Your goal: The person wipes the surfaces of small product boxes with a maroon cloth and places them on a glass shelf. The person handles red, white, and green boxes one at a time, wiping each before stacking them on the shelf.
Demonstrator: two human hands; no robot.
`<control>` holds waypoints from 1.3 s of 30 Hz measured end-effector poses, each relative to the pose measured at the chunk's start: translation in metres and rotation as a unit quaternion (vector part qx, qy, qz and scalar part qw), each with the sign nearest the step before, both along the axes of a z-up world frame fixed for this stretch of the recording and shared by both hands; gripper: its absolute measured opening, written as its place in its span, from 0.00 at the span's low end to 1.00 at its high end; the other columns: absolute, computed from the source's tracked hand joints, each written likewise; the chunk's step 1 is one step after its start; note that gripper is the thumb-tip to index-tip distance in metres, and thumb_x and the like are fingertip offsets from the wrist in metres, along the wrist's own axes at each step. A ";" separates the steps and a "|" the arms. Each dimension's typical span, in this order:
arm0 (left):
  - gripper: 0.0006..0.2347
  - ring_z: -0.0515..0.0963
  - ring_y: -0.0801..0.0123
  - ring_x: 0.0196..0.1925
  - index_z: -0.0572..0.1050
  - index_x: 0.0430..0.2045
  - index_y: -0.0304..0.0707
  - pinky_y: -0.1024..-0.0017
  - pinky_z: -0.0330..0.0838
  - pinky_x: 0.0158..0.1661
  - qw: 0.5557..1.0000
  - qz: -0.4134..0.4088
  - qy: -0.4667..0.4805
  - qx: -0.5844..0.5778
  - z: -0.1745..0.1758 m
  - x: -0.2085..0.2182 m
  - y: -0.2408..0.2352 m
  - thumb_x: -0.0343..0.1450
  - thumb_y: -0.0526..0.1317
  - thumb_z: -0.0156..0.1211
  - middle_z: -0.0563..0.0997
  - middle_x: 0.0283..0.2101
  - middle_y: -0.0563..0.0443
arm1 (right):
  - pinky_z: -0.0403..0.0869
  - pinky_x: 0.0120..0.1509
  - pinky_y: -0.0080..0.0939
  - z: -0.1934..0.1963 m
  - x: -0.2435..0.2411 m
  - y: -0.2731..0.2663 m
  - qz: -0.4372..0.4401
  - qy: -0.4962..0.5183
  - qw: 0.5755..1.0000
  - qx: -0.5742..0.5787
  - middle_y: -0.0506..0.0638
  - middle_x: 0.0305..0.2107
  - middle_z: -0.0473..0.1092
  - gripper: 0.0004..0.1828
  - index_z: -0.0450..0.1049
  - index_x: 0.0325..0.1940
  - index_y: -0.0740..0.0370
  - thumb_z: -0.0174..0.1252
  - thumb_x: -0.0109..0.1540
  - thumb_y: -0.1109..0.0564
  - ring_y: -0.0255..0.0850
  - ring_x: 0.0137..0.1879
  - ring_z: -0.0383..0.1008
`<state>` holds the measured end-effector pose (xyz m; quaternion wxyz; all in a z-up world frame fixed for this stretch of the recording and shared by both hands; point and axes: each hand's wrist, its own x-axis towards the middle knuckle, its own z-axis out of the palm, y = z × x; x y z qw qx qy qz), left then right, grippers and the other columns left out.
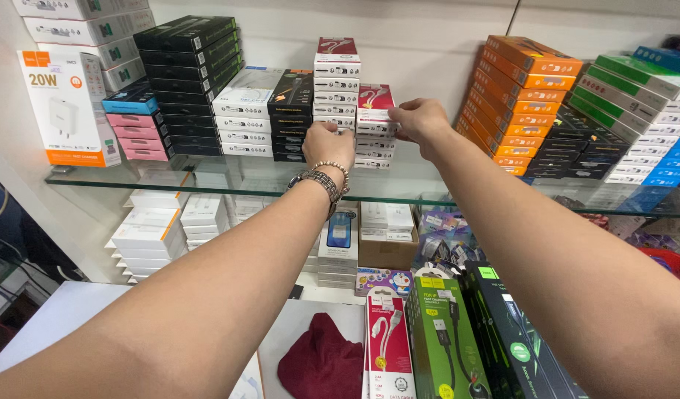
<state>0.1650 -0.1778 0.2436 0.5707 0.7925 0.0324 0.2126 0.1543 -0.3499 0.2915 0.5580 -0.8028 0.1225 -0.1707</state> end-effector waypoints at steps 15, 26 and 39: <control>0.16 0.82 0.47 0.45 0.78 0.46 0.31 0.55 0.74 0.47 0.968 -0.105 -0.175 0.143 -0.015 -0.003 -0.012 0.66 0.40 0.61 0.83 0.39 0.35 | 0.70 0.65 0.46 -0.018 -0.020 0.030 0.006 -0.034 0.960 -0.278 0.57 0.60 0.69 0.37 0.60 0.73 0.52 0.62 0.61 0.50 0.50 0.63 0.71; 0.10 0.84 0.69 0.20 0.80 0.39 0.34 0.74 0.76 0.22 0.965 -0.239 0.021 -0.105 -0.053 -0.096 0.042 0.73 0.36 0.51 0.86 0.26 0.47 | 0.74 0.51 0.44 -0.091 -0.119 0.079 -0.171 -0.151 0.974 -0.018 0.54 0.38 0.75 0.25 0.63 0.62 0.61 0.58 0.62 0.58 0.43 0.44 0.76; 0.08 0.86 0.53 0.41 0.85 0.32 0.44 0.60 0.77 0.47 0.969 0.036 0.217 0.113 -0.230 -0.165 0.170 0.68 0.43 0.60 0.86 0.36 0.45 | 0.60 0.73 0.51 -0.227 -0.236 0.187 0.189 0.239 0.896 -0.324 0.63 0.70 0.50 0.51 0.51 0.74 0.47 0.74 0.55 0.45 0.61 0.73 0.55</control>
